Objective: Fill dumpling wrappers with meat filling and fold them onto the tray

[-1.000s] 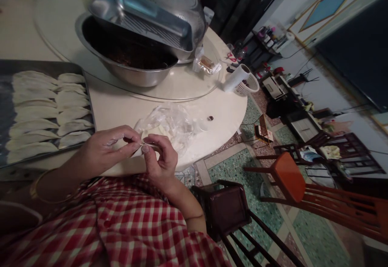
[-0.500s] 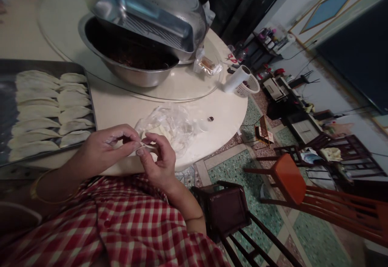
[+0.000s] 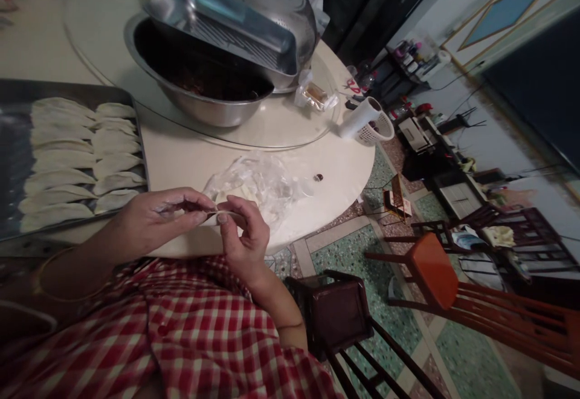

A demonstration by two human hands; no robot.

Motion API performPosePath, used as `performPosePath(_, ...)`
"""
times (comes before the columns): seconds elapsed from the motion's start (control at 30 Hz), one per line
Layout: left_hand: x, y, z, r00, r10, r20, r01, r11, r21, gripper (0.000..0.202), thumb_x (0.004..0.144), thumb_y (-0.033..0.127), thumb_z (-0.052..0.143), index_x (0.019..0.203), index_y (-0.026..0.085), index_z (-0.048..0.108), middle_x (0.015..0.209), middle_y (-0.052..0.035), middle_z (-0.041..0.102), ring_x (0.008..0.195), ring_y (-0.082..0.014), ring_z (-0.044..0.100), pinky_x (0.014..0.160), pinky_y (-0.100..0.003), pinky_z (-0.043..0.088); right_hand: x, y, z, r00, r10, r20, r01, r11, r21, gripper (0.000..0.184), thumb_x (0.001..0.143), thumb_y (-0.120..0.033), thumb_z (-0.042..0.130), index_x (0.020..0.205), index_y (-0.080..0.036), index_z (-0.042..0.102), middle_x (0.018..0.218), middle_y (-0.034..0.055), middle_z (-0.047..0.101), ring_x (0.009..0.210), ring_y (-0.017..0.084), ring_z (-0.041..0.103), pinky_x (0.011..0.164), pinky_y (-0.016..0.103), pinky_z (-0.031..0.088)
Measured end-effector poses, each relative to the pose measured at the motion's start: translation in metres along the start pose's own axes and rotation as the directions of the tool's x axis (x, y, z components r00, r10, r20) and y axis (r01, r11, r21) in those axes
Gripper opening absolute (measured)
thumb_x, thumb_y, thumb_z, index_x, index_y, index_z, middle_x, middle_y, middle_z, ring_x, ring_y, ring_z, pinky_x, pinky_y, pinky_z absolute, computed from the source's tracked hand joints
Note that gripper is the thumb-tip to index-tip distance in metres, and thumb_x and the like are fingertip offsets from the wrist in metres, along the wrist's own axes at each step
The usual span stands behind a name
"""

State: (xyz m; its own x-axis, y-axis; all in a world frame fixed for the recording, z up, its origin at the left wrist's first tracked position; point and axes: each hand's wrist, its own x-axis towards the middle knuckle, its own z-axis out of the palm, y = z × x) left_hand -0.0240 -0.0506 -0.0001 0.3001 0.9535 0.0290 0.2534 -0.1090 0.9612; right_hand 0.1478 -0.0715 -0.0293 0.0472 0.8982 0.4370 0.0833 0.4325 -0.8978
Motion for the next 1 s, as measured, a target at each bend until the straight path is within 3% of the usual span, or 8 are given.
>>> performPosePath(0.17,0.001,-0.004,-0.003,1.000,-0.026,-0.013,0.027,0.997,0.070,0.026,0.083,0.047,0.063,0.093,0.024,0.069,0.087,-0.0005,0.069,0.079,-0.0158,0.061,0.070,-0.023,0.048,0.000,0.001,0.001,0.999,-0.021,-0.043,0.019,0.999,-0.042,0.028,0.089,-0.022,0.057,0.116,-0.029,0.058,0.099,0.0026,0.065,0.086,0.012,0.068,0.072,0.028,0.063)
performPosePath(0.33,0.003,0.002,-0.002,0.998,0.050,-0.033,-0.044,0.988,0.151,0.021,0.087,0.042,0.059,0.085,0.022,0.066,0.081,0.0007,0.064,0.074,-0.0135,0.056,0.064,-0.021,0.042,-0.001,0.002,0.003,0.999,-0.049,0.008,0.049,0.999,-0.015,0.035,0.089,-0.017,0.056,0.121,-0.031,0.056,0.102,0.0026,0.064,0.089,0.012,0.067,0.074,0.026,0.063)
performPosePath(0.63,-0.001,0.004,-0.002,0.976,0.218,-0.023,-0.211,0.962,0.175,0.013,0.090,0.030,0.056,0.086,0.020,0.063,0.085,0.0005,0.062,0.080,-0.0124,0.057,0.075,-0.022,0.043,0.000,0.007,0.006,0.999,-0.042,-0.014,0.041,0.998,-0.049,0.034,0.089,-0.016,0.056,0.121,-0.030,0.056,0.099,0.0022,0.064,0.088,0.012,0.066,0.073,0.026,0.060)
performPosePath(0.9,0.001,0.009,0.000,0.982,0.173,-0.074,-0.154,0.965,0.212,0.009,0.087,0.029,0.059,0.088,0.021,0.062,0.077,0.0041,0.062,0.070,-0.0098,0.057,0.067,-0.020,0.045,-0.001,0.003,0.006,0.994,-0.105,-0.021,0.102,0.990,-0.094,0.032,0.089,-0.014,0.056,0.118,-0.028,0.058,0.098,0.0023,0.065,0.091,0.013,0.065,0.076,0.028,0.059)
performPosePath(1.0,-0.003,0.007,0.000,0.952,0.295,-0.088,-0.270,0.937,0.220,0.006,0.089,0.021,0.057,0.094,0.022,0.060,0.085,0.0035,0.063,0.077,-0.0101,0.059,0.073,-0.021,0.046,-0.001,0.002,0.007,0.992,-0.116,-0.056,0.110,0.989,-0.100,0.029,0.089,-0.015,0.056,0.116,-0.027,0.059,0.096,0.0020,0.065,0.089,0.013,0.065,0.077,0.029,0.059)
